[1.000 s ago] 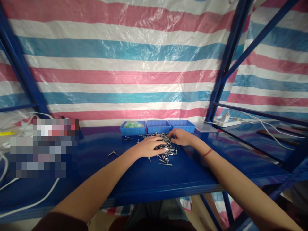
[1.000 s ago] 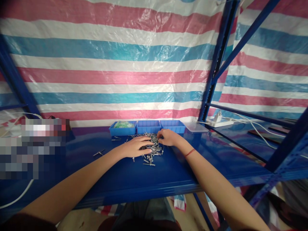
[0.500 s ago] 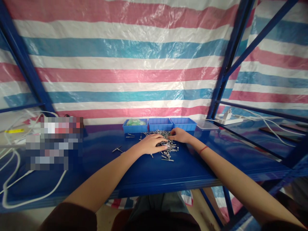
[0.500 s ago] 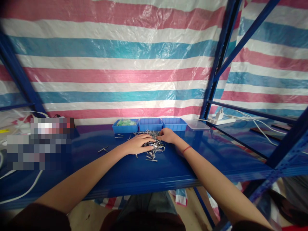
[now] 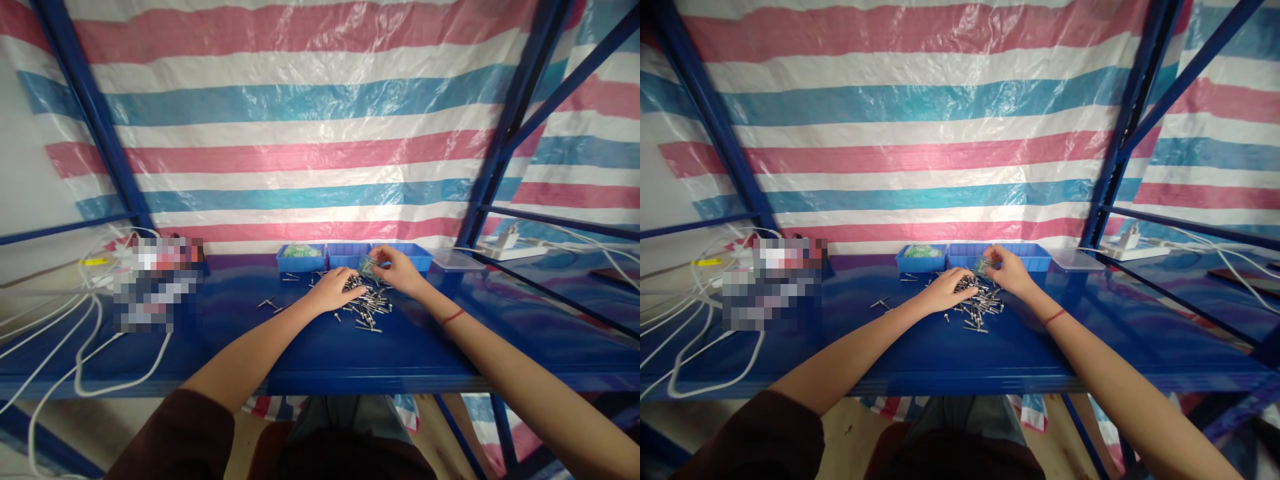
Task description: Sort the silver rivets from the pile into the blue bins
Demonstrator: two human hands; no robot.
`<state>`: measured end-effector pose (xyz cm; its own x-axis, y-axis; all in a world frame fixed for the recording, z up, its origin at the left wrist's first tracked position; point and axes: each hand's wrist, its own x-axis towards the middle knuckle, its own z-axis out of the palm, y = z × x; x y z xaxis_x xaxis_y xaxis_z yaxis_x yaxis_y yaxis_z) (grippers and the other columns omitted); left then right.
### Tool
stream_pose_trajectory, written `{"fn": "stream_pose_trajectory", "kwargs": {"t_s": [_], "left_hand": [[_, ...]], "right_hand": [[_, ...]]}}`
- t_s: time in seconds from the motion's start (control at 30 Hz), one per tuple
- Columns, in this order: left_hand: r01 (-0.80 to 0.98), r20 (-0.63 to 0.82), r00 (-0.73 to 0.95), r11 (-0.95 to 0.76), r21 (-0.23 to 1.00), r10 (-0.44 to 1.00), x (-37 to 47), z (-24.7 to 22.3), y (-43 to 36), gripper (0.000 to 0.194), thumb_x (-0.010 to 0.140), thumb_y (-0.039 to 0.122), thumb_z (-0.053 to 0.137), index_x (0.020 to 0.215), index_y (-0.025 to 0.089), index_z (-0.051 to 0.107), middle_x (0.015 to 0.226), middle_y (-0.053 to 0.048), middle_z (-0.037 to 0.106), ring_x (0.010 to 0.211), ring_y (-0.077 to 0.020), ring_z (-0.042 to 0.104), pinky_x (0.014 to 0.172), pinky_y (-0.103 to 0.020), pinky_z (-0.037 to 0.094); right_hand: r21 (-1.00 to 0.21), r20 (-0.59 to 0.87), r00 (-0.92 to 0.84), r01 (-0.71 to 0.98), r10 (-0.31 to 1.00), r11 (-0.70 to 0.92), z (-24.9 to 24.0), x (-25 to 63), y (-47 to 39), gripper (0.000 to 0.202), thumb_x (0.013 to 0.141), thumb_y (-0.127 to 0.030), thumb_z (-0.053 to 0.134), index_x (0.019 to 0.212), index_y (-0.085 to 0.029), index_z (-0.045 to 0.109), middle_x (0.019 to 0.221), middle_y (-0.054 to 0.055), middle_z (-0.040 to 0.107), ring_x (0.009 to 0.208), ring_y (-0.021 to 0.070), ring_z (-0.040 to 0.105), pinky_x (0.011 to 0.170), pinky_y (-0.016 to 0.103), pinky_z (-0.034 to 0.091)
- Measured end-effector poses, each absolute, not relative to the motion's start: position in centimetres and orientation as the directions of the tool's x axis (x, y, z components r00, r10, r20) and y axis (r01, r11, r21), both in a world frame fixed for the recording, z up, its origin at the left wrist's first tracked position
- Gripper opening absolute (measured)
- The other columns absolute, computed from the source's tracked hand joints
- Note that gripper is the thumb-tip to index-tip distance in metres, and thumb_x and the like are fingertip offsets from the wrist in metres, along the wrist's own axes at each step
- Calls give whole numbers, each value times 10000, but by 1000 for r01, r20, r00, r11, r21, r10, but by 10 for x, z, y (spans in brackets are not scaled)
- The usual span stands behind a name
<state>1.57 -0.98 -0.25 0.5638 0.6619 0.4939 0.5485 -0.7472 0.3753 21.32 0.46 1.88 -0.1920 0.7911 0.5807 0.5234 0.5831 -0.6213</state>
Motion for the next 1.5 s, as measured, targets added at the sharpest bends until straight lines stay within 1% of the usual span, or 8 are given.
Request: {"fn": "stream_pose_trajectory", "kwargs": {"t_s": [0.23, 0.37, 0.63, 0.77, 0.97, 1.13, 1.3, 1.5], "left_hand": [[433, 496, 362, -613, 660, 790, 16, -3, 5, 304, 832, 327, 520, 1081, 161, 572, 1013, -92, 680, 945, -208, 633, 865, -346, 474], [422, 521, 325, -614, 666, 789, 13, -3, 9, 177, 811, 284, 536, 898, 167, 637, 897, -58, 705, 846, -186, 652, 797, -305, 494], [414, 547, 308, -627, 660, 778, 16, 2, 3, 221, 780, 322, 591, 927, 161, 624, 842, -33, 691, 782, -169, 643, 721, -267, 486], [531, 631, 307, -678, 508, 713, 12, 9, -2, 180, 816, 331, 555, 837, 165, 620, 754, -13, 644, 731, -156, 604, 684, -256, 463], [685, 733, 461, -726, 65, 500, 4, 19, -12, 162, 871, 246, 479, 960, 190, 602, 972, -62, 590, 929, -194, 546, 835, -316, 415], [713, 698, 548, -694, -101, 461, 5, 17, -15, 239, 840, 207, 514, 1069, 206, 583, 1076, -72, 567, 1030, -239, 493, 895, -394, 373], [625, 696, 455, -756, 193, 555, 13, 11, -10, 378, 826, 427, 527, 1108, 180, 573, 1067, -80, 585, 1006, -231, 536, 891, -380, 418], [330, 566, 368, -673, 663, 738, 16, 10, -2, 388, 862, 469, 431, 1055, 165, 576, 988, -56, 650, 901, -190, 606, 798, -298, 479]], "right_hand": [[-807, 453, -302, 261, 839, 530, 17, 200, -3, 399, 606, -340, 705, 924, -176, 528, 796, 19, 601, 737, 144, 579, 738, 320, 487], [-858, 365, -327, 247, 872, 451, 13, 200, -2, 402, 624, -396, 693, 925, -170, 553, 854, 42, 614, 742, 145, 590, 688, 309, 494], [-762, 451, -330, 342, 829, 550, 14, 199, 0, 307, 704, -434, 598, 815, -148, 574, 714, 26, 600, 641, 133, 544, 645, 304, 458], [-772, 513, -222, 304, 829, 559, 13, 195, -2, 307, 687, -433, 615, 821, -166, 545, 782, 35, 607, 685, 142, 564, 651, 296, 470], [-885, 360, -158, 252, 919, 391, 17, 189, -14, 437, 810, -559, 426, 759, -150, 572, 768, 77, 637, 695, 171, 579, 565, 276, 454], [-833, 484, -168, 214, 859, 511, 14, 192, -10, 360, 684, -501, 629, 760, -152, 584, 688, 11, 618, 652, 137, 558, 636, 273, 448], [-639, 707, -70, 363, 704, 678, 12, 197, -9, 236, 758, -394, 599, 789, -161, 621, 731, 35, 627, 659, 150, 564, 633, 296, 456], [-174, 797, -434, 502, 421, 847, 21, 188, -29, 209, 813, -285, 548, 987, -213, 637, 1009, 67, 636, 970, 205, 561, 878, 396, 431]]}}
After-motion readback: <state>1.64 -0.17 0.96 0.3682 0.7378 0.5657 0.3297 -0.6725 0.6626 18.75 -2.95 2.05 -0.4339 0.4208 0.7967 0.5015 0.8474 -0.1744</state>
